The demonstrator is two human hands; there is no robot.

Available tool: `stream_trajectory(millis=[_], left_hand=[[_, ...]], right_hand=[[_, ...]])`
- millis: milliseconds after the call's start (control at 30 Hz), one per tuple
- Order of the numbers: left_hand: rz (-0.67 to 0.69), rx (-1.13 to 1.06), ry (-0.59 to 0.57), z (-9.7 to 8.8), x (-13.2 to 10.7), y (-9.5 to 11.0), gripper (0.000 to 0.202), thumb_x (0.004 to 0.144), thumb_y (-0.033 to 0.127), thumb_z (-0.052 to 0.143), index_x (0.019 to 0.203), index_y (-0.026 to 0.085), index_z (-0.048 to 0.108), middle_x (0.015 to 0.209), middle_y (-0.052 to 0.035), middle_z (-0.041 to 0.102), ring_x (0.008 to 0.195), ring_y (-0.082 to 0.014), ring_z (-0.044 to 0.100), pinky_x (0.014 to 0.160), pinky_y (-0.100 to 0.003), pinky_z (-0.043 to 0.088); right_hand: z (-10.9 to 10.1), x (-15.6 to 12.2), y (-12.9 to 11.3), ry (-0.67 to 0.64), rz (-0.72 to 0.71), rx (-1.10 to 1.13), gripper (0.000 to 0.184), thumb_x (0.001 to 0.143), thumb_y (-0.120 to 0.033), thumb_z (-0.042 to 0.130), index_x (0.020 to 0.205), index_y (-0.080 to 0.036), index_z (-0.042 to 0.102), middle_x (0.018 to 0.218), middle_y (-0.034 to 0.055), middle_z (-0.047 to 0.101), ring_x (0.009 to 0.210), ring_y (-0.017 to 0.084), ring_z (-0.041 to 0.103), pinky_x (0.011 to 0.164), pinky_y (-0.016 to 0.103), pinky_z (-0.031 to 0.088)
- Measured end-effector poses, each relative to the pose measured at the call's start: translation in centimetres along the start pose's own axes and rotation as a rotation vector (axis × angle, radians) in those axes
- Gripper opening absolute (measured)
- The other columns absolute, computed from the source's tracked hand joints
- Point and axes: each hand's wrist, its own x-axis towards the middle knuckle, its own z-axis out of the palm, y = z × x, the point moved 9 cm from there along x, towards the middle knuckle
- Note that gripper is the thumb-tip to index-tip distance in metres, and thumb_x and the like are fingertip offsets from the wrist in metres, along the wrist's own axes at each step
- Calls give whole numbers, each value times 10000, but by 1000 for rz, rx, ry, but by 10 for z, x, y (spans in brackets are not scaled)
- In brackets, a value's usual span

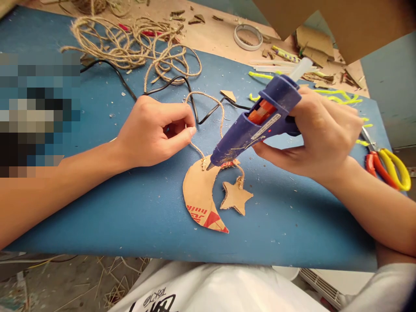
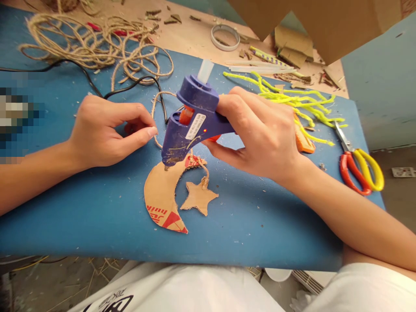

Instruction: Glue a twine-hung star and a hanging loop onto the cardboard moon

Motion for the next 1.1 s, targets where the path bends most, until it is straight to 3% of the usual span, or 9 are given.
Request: stream_trajectory(millis=[300,567,767,1100], left_hand=[[-2,17,-5,1,-1,-2,192,1012,302,655,824,263,665,619,60,608,518,-131,549,638,-324,485],[1,36,-2,0,0,0,197,1019,304,640,827,265,656,614,61,612,516,-122,544,624,-315,477],[178,37,63,-5,0,12,152,976,186,701,835,226,664,595,91,590,490,-63,511,551,-258,385],[192,35,58,-5,1,13,157,964,166,704,826,228,666,598,94,597,490,-61,512,539,-256,384]], right_hand=[[7,-2,2,-45,55,-36,237,1112,-411,684,1267,-235,650,902,-46,635,688,99,600,648,247,439],[9,-3,-1,-107,72,17,205,1169,-364,677,1321,-225,663,950,-20,638,792,138,722,708,268,562],[10,-3,-2,-138,73,9,259,1198,-380,648,1425,-256,663,973,-23,677,796,140,737,706,268,602],[8,-6,-1,-122,41,30,259,1176,-332,690,1386,-181,708,1070,33,759,897,169,805,757,282,634]])
